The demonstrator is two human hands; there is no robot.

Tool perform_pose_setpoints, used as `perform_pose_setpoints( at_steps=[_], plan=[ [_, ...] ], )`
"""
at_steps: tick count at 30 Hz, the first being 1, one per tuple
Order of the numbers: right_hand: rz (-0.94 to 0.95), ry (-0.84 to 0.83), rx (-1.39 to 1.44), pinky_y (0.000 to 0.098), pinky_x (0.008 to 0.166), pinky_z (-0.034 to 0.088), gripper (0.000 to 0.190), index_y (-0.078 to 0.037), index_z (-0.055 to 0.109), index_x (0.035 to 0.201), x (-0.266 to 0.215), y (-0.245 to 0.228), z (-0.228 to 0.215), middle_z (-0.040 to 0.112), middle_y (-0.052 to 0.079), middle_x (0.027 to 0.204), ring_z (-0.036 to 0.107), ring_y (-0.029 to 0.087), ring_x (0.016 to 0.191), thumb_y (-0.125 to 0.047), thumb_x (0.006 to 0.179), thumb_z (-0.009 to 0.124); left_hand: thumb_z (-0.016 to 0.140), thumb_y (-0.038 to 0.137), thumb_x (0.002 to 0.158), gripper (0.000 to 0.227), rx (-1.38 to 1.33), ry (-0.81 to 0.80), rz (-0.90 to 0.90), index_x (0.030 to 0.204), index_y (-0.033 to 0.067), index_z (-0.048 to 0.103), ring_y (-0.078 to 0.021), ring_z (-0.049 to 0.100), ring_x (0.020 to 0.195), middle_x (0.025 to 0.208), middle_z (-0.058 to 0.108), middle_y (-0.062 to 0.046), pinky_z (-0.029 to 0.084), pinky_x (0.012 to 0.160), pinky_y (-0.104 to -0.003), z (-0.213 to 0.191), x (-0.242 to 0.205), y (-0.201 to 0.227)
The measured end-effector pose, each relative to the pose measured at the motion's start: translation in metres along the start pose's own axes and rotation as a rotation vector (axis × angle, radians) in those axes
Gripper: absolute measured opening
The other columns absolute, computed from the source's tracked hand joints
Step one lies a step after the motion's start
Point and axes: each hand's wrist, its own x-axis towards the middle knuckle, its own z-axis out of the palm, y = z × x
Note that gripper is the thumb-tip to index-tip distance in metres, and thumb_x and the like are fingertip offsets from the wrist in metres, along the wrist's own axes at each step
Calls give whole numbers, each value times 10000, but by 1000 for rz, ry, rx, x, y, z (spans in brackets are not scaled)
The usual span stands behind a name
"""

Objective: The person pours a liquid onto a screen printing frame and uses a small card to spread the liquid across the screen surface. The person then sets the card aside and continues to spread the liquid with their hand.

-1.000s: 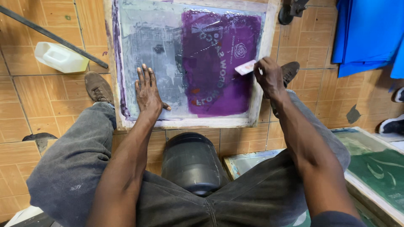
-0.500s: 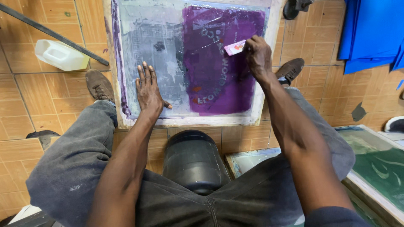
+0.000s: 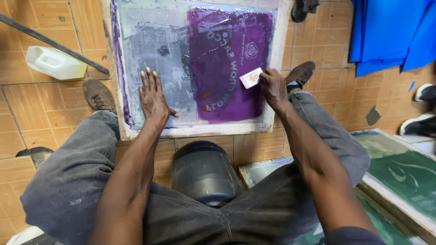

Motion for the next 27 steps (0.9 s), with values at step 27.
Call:
perform_pose_setpoints(
  at_steps=[27],
  plan=[
    [55,297,135,446,620,455,228,-98,668,922,51,11,-34,664,78,916,658,290,808,89,816,745,951,986,243,2143,53,-55,-1,1857,48,-101,-376,-207,1741,1884,-249,-172,135,1427,-546,24,15,-11]
  ],
)
